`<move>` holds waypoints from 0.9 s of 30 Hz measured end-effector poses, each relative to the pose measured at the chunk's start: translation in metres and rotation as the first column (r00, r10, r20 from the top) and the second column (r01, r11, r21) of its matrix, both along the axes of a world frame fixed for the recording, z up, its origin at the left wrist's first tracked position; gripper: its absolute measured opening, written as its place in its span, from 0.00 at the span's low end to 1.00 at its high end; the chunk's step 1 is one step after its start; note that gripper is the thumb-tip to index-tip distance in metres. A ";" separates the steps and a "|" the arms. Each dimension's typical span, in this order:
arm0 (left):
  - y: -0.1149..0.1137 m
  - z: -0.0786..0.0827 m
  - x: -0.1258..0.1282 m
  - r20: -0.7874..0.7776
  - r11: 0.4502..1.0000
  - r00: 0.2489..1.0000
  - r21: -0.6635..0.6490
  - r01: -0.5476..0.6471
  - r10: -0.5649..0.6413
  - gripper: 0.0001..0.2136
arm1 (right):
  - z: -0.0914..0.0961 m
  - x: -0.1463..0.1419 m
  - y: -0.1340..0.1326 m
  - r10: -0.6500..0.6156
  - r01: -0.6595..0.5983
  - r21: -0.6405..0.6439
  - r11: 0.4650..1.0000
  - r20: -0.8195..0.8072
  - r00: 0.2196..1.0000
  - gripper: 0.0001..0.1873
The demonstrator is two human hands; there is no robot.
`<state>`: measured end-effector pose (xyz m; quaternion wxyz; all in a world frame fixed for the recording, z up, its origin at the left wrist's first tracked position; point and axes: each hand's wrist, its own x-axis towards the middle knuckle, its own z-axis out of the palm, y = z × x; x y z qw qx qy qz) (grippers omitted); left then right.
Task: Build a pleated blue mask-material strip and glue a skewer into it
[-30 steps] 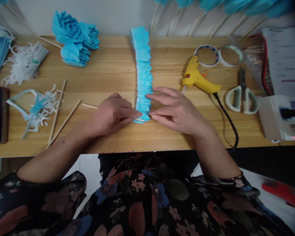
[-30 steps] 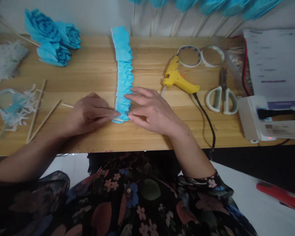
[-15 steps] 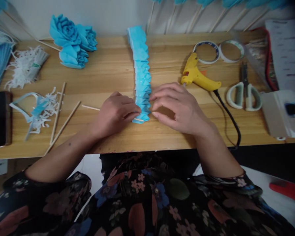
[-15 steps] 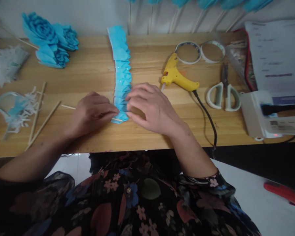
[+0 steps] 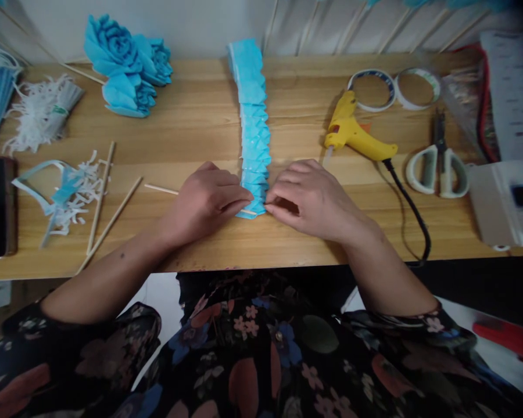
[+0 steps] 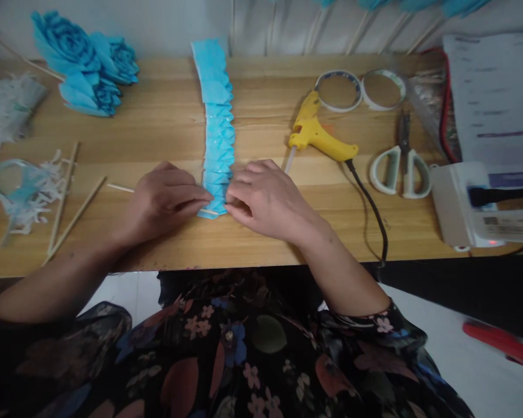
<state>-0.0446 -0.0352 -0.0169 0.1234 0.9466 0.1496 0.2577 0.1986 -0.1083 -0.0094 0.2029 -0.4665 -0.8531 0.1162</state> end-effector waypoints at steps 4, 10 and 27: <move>-0.001 -0.001 0.001 -0.001 1.000 1.000 0.007 0.006 -0.006 0.11 | -0.002 -0.003 0.001 -0.003 0.002 0.009 1.000 0.035 0.999 0.12; -0.001 -0.003 0.001 -0.044 1.000 0.999 -0.010 0.001 -0.001 0.12 | -0.005 -0.008 0.001 -0.026 0.025 0.024 0.999 0.045 0.999 0.12; -0.004 0.002 0.003 -0.115 0.995 0.993 -0.093 -0.037 0.026 0.08 | -0.002 -0.005 0.002 -0.103 0.103 0.005 0.995 0.053 0.993 0.12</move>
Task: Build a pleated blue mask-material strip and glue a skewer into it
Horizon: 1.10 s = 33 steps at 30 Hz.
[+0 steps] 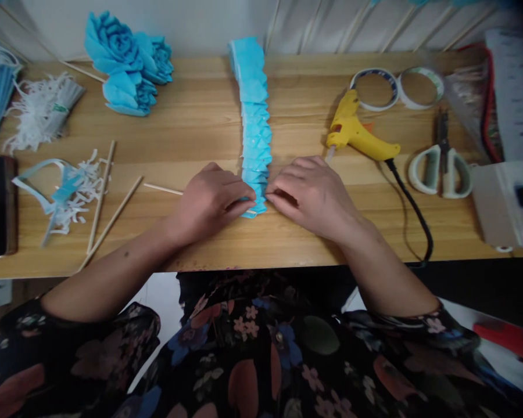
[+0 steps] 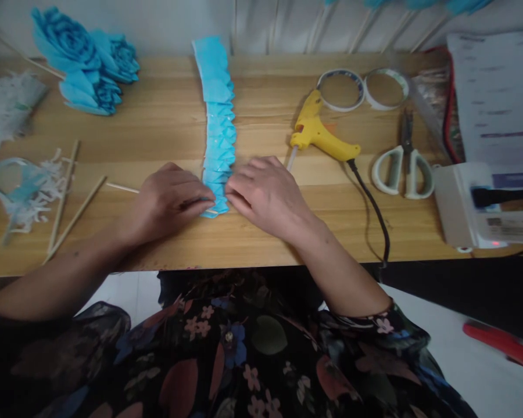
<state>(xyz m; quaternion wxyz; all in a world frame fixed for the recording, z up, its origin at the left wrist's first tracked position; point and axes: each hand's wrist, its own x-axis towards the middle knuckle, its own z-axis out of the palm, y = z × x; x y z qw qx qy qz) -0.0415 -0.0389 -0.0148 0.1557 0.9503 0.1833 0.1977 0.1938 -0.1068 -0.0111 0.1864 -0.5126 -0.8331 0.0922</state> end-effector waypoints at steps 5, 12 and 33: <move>-0.001 -0.001 0.003 0.005 1.000 1.000 0.005 0.014 -0.014 0.07 | -0.003 -0.003 0.002 -0.014 0.014 -0.040 0.999 0.015 1.000 0.09; -0.007 -0.002 0.009 -0.056 0.996 0.995 0.033 -0.078 0.080 0.08 | -0.005 -0.005 0.003 -0.033 0.034 -0.046 0.998 0.010 0.999 0.08; -0.009 -0.005 0.010 -0.033 0.992 0.991 -0.004 -0.128 0.128 0.11 | -0.001 0.005 0.000 0.020 -0.018 0.021 1.000 -0.092 0.996 0.14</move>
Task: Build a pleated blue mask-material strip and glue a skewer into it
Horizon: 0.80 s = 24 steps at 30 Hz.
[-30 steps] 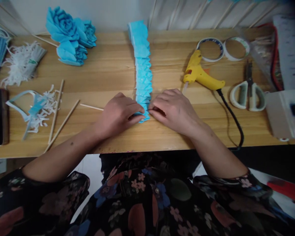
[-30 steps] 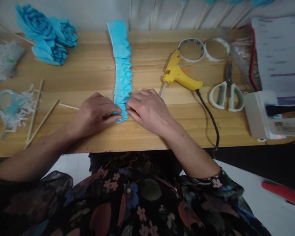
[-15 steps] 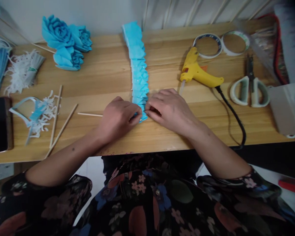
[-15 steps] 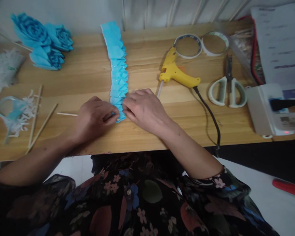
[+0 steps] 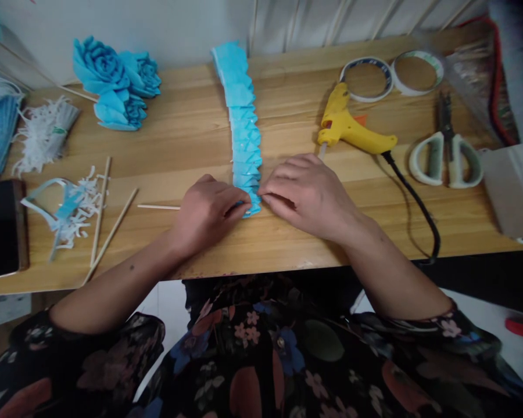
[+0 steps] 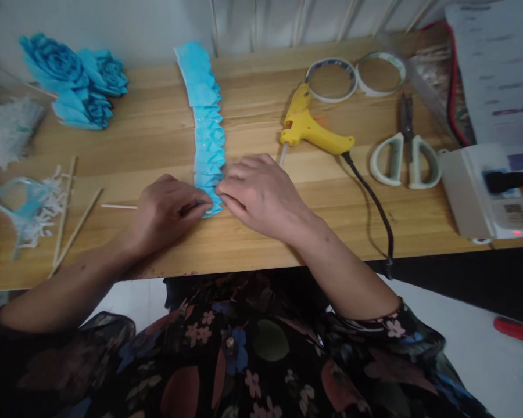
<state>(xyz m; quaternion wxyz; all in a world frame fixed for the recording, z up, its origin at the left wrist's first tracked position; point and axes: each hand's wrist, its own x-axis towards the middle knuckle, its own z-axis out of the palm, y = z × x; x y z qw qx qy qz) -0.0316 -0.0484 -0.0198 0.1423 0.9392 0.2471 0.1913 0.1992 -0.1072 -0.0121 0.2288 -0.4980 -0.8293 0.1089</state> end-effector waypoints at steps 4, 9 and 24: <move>0.000 0.000 -0.003 0.048 0.999 0.999 -0.042 0.007 -0.005 0.10 | 0.002 0.002 -0.001 0.028 -0.028 0.016 0.999 -0.024 0.999 0.15; 0.000 0.001 -0.006 0.056 0.994 0.997 -0.099 -0.051 0.057 0.09 | 0.005 0.002 0.000 0.034 -0.033 0.013 0.999 -0.020 0.999 0.16; 0.005 0.006 -0.015 0.029 0.992 0.991 -0.010 0.127 -0.127 0.11 | 0.003 0.003 0.000 0.050 -0.050 -0.021 0.999 -0.021 0.999 0.15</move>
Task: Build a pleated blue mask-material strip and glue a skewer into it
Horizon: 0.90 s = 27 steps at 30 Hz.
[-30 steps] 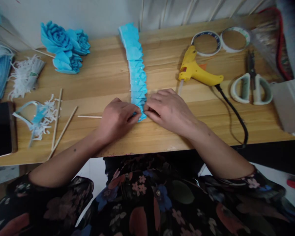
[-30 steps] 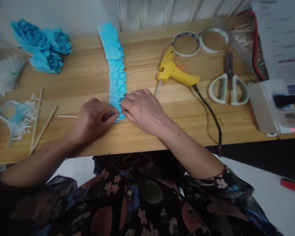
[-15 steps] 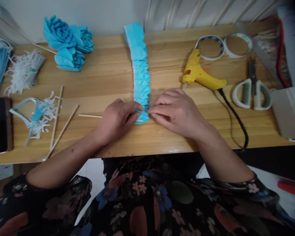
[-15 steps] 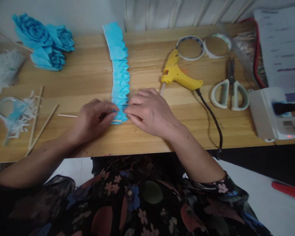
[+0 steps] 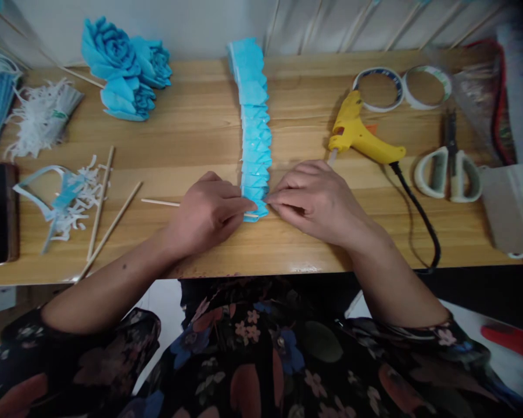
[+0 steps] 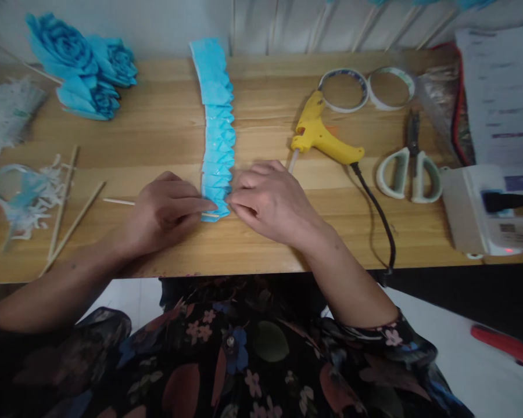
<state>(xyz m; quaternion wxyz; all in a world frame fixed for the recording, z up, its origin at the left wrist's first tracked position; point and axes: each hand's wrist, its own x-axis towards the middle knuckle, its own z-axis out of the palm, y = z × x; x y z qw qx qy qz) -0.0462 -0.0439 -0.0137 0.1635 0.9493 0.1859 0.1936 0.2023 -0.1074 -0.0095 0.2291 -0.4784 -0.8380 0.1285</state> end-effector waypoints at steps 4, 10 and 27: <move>0.001 -0.002 0.001 -0.025 0.999 1.000 0.034 -0.005 0.006 0.12 | 0.000 -0.001 0.000 -0.006 0.006 -0.006 1.000 0.007 1.000 0.16; 0.002 -0.003 0.000 -0.027 0.999 1.000 0.046 -0.003 0.004 0.12 | 0.000 -0.001 0.000 -0.007 0.007 -0.013 1.000 0.008 1.000 0.16; 0.012 0.003 -0.007 0.025 0.999 0.999 -0.005 0.047 -0.047 0.11 | -0.001 0.001 0.000 0.007 -0.007 -0.009 1.000 -0.014 1.000 0.14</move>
